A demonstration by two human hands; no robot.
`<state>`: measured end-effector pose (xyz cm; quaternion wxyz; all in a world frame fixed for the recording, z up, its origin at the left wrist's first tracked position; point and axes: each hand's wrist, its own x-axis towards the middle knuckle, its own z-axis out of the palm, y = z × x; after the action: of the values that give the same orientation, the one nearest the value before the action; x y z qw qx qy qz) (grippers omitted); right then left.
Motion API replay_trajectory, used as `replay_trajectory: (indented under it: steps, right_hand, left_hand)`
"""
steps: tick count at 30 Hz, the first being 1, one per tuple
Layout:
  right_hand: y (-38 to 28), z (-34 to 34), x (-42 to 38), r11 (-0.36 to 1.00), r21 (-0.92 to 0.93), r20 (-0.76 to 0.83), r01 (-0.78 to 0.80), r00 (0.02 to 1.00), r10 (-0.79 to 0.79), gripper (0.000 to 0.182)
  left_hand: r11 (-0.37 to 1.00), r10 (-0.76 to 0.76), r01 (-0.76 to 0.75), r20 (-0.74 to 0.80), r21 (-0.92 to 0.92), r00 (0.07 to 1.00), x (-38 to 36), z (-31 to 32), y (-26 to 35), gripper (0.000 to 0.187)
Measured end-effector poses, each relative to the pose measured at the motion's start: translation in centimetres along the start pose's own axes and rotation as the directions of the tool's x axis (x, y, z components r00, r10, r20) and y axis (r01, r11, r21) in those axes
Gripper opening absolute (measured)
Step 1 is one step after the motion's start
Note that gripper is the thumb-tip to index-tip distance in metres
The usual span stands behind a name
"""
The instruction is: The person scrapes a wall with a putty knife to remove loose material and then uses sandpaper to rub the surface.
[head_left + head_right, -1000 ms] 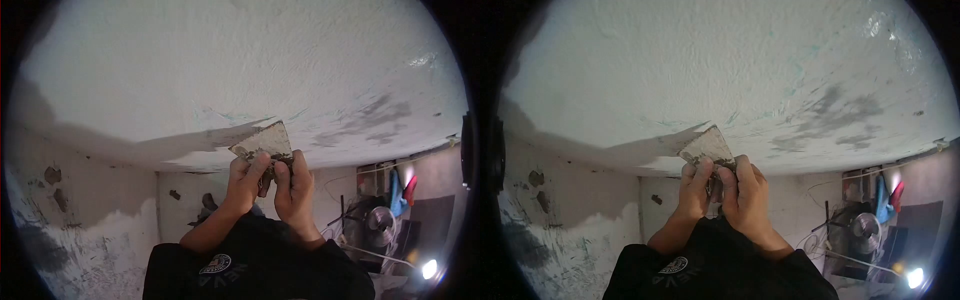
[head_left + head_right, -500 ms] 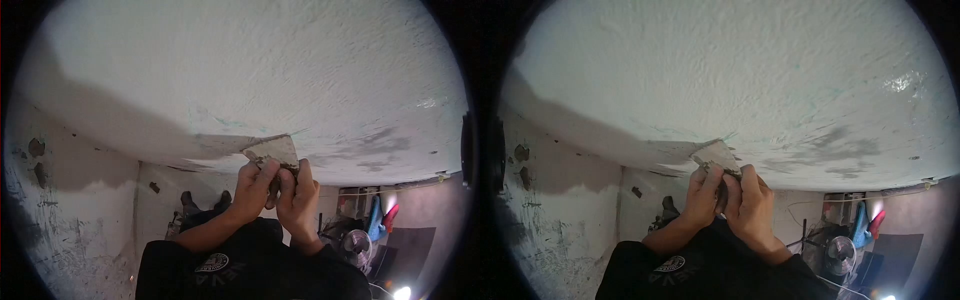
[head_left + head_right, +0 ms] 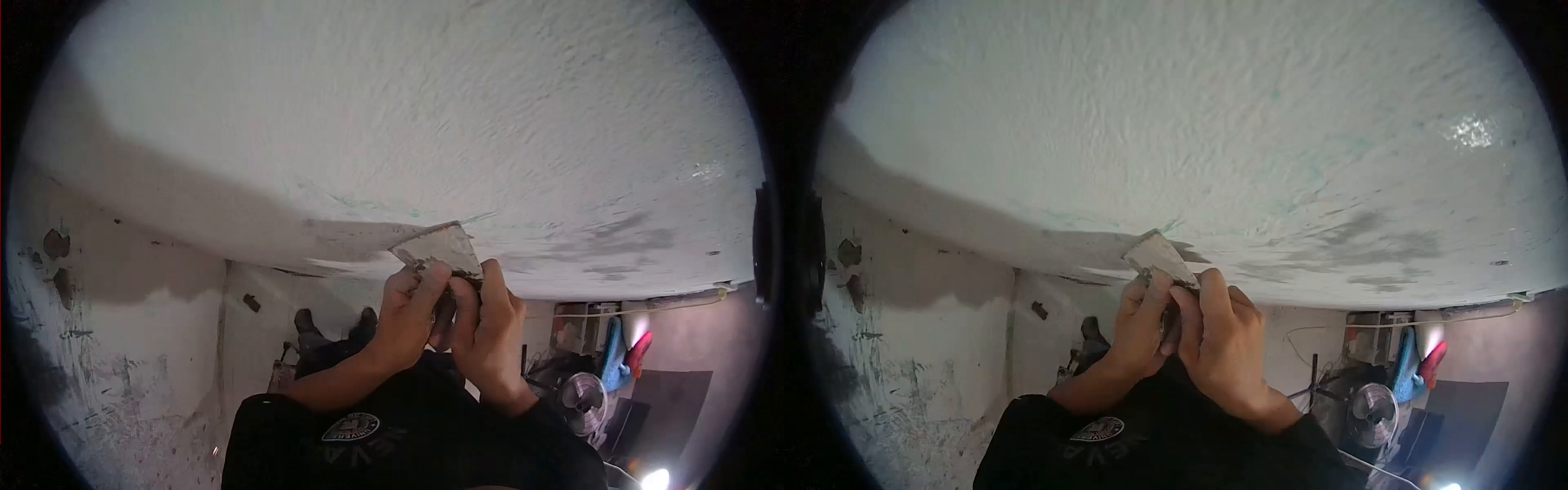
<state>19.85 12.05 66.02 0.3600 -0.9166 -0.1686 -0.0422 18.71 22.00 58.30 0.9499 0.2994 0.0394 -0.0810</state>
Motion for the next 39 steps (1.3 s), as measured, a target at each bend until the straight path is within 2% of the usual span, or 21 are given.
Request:
replay_trajectory:
  steps: [1, 3, 4, 6, 8, 9, 10, 12, 14, 16, 18, 20, 22, 24, 26, 28, 30, 32, 34, 36, 39]
  right_hand:
    - [-0.7, 0.4, 0.6, 0.998, 0.052, -0.014, 0.037, 0.999, -0.036, 0.012]
    - [-1.4, 0.7, 0.3, 0.998, -0.022, -0.018, 0.06, 0.998, -0.061, 0.012]
    - [-1.3, 0.7, 0.8, 0.99, -0.088, -0.009, 0.114, 0.993, -0.116, 0.012]
    - [-0.4, 0.3, -0.1, 0.994, -0.058, -0.028, 0.088, 0.996, -0.09, 0.013]
    - [0.2, -0.2, -0.1, 0.999, 0.044, 0.024, -0.009, 1.0, 0.008, 0.009]
    - [-0.2, 0.3, 0.9, 0.98, -0.046, -0.028, 0.192, 0.981, -0.193, 0.009]
    - [-0.5, 0.4, 0.4, 0.983, -0.048, -0.028, 0.18, 0.983, -0.181, 0.009]
    - [-1.1, 0.4, 0.6, 0.997, -0.022, -0.008, 0.076, 0.997, -0.076, 0.012]
    - [-0.6, 0.3, -0.1, 0.998, 0.051, -0.018, 0.039, 0.999, -0.038, 0.012]
    - [-0.9, -0.1, 0.4, 0.996, 0.043, 0.015, -0.077, 0.997, 0.077, 0.011]
    - [-2.2, 0.6, 1.0, 1.0, -0.017, 0.0, 0.005, 1.0, -0.005, 0.01]
    - [-2.3, 0.7, 1.3, 0.991, -0.066, -0.018, 0.115, 0.993, -0.116, 0.009]
    - [-1.2, 0.2, 0.3, 0.993, 0.112, -0.021, 0.036, 0.999, -0.034, 0.011]
    - [-1.2, 0.7, 1.2, 0.995, 0.103, 0.023, -0.02, 1.0, 0.018, 0.013]
    - [-2.4, 1.5, 1.8, 0.995, 0.025, 0.001, 0.096, 0.995, -0.097, 0.012]
    - [-1.9, 0.8, 1.4, 0.992, 0.016, 0.002, 0.125, 0.992, -0.125, 0.011]
    - [-0.6, 0.0, 0.2, 0.993, 0.026, -0.01, 0.118, 0.993, -0.118, 0.009]
    - [-0.9, 0.4, 0.9, 0.998, 0.013, 0.007, 0.063, 0.998, -0.063, 0.008]
    - [-2.7, 1.3, 1.6, 0.999, -0.008, -0.027, 0.045, 0.999, -0.045, 0.013]
    - [-2.0, 1.0, 1.0, 0.997, 0.062, 0.0, 0.054, 0.999, -0.054, 0.012]
    - [-1.0, 0.5, 0.0, 0.991, 0.096, -0.001, -0.09, 0.996, 0.091, 0.013]
  left_hand:
    - [0.955, 0.234, -0.226, -0.023, 0.192, 0.972, 0.5, 0.3, 0.2, 0.027]
    - [0.988, 0.08, -0.102, -0.178, -0.116, 0.981, -0.2, 1.3, 1.7, 0.033]
    - [0.986, 0.095, -0.117, -0.174, -0.118, 0.98, 0.2, 1.5, 1.6, 0.033]
    - [1.0, 0.014, -0.011, -0.142, 0.016, 0.99, -0.6, 1.5, 1.2, 0.034]
    - [0.999, 0.044, -0.043, -0.167, 0.008, 0.985, -0.2, 1.6, 1.9, 0.034]
    - [0.998, 0.067, -0.069, -0.196, -0.006, 0.978, -0.1, 1.7, 2.2, 0.034]
    - [0.996, 0.076, -0.083, -0.228, -0.02, 0.971, -0.3, 1.8, 2.2, 0.033]
    - [0.992, 0.109, -0.117, -0.158, -0.04, 0.981, -0.1, 1.5, 2.0, 0.033]
    - [1.0, -0.008, 0.011, -0.17, 0.018, 0.985, -0.9, 1.7, 1.0, 0.032]
    - [1.0, 0.011, -0.011, -0.134, 0.004, 0.991, -0.3, 1.6, 1.1, 0.031]
    - [0.984, 0.166, -0.173, -0.127, -0.047, 0.978, -0.3, 1.2, 2.1, 0.025]
    - [0.943, 0.255, -0.235, -0.061, 0.235, 0.965, -0.8, -0.4, 1.8, 0.026]
    - [0.999, -0.006, 0.014, -0.208, 0.039, 0.978, -1.3, 1.6, 2.3, 0.03]
    - [0.998, 0.059, -0.059, -0.132, 0.001, 0.989, -0.3, 1.0, 1.7, 0.031]
    - [0.988, 0.134, -0.153, -0.318, -0.033, 0.939, -0.2, 1.6, 2.7, 0.033]
    - [0.94, 0.293, -0.27, -0.086, 0.208, 0.952, -0.8, 0.3, 2.1, 0.031]
    - [0.999, -0.007, 0.011, -0.113, 0.036, 0.994, -1.2, 1.1, 1.6, 0.035]
    - [1.0, 0.019, -0.02, -0.081, -0.017, 0.997, -0.3, 1.2, 1.7, 0.036]
    - [0.998, 0.054, -0.056, -0.181, -0.009, 0.982, -0.4, 1.2, 3.6, 0.034]
    - [0.995, 0.096, -0.095, -0.121, 0.011, 0.988, -0.7, 1.0, 3.6, 0.033]
    - [0.999, -0.037, 0.04, -0.127, 0.022, 0.991, -0.8, 1.1, 1.7, 0.038]
